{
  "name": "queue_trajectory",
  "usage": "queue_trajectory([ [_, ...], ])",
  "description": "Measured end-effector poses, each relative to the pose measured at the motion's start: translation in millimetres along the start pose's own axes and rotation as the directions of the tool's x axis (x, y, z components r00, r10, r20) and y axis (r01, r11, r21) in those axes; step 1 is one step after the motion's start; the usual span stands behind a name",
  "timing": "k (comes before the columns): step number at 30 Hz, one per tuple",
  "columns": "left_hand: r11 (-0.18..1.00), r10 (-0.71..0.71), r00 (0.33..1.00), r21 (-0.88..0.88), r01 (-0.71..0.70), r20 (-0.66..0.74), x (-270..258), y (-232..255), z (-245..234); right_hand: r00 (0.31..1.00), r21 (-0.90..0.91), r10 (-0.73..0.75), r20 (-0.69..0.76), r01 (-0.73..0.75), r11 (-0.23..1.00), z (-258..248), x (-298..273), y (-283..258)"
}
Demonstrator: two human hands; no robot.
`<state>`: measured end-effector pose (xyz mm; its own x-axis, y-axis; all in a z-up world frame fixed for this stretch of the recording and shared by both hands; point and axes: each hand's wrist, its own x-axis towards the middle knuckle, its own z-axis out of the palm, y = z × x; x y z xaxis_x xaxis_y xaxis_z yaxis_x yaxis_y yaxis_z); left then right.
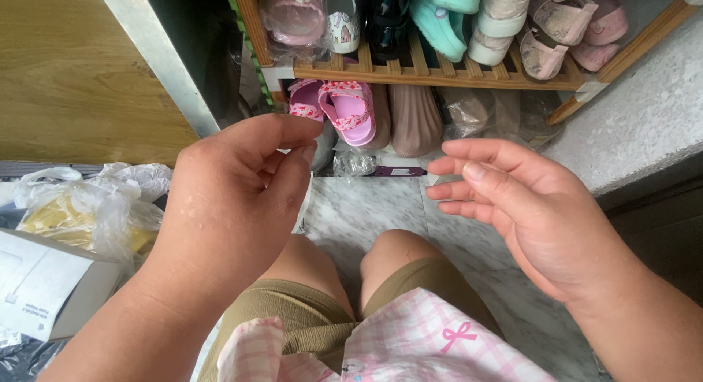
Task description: Organizing various pairs of shoes and sandals on a shoe rack.
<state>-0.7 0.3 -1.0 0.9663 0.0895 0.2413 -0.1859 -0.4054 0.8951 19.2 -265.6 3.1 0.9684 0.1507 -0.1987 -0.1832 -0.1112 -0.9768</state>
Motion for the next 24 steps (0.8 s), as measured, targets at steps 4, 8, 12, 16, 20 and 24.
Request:
queue_trajectory([
  [4,1.000,-0.023,1.000,0.005,0.023,-0.001,-0.8,-1.2,-0.6,1.000,0.002,0.002,0.007,-0.002,1.000,-0.6,0.6,0.2],
  [8,1.000,0.004,1.000,-0.017,-0.004,0.003,-0.2,-3.1,-0.8,1.000,-0.004,0.004,0.003,-0.004,1.000,-0.2,1.1,-0.2],
  [12,1.000,0.010,1.000,0.021,-0.010,0.007,1.1,-1.6,-0.1,1.000,-0.008,0.014,-0.009,-0.014,1.000,0.3,1.6,-1.4],
  [16,1.000,-0.015,1.000,0.022,0.014,0.012,2.6,-2.5,1.1,1.000,-0.001,0.012,-0.001,-0.012,1.000,-1.8,1.9,-0.1],
  [20,1.000,-0.011,1.000,0.026,0.010,0.017,3.2,-3.7,1.4,1.000,0.006,0.012,-0.005,-0.012,1.000,-1.8,2.9,1.1],
  [24,0.999,0.020,1.000,0.025,-0.020,0.013,3.8,-4.4,1.6,1.000,0.012,0.012,0.000,-0.012,1.000,-0.1,4.2,1.4],
])
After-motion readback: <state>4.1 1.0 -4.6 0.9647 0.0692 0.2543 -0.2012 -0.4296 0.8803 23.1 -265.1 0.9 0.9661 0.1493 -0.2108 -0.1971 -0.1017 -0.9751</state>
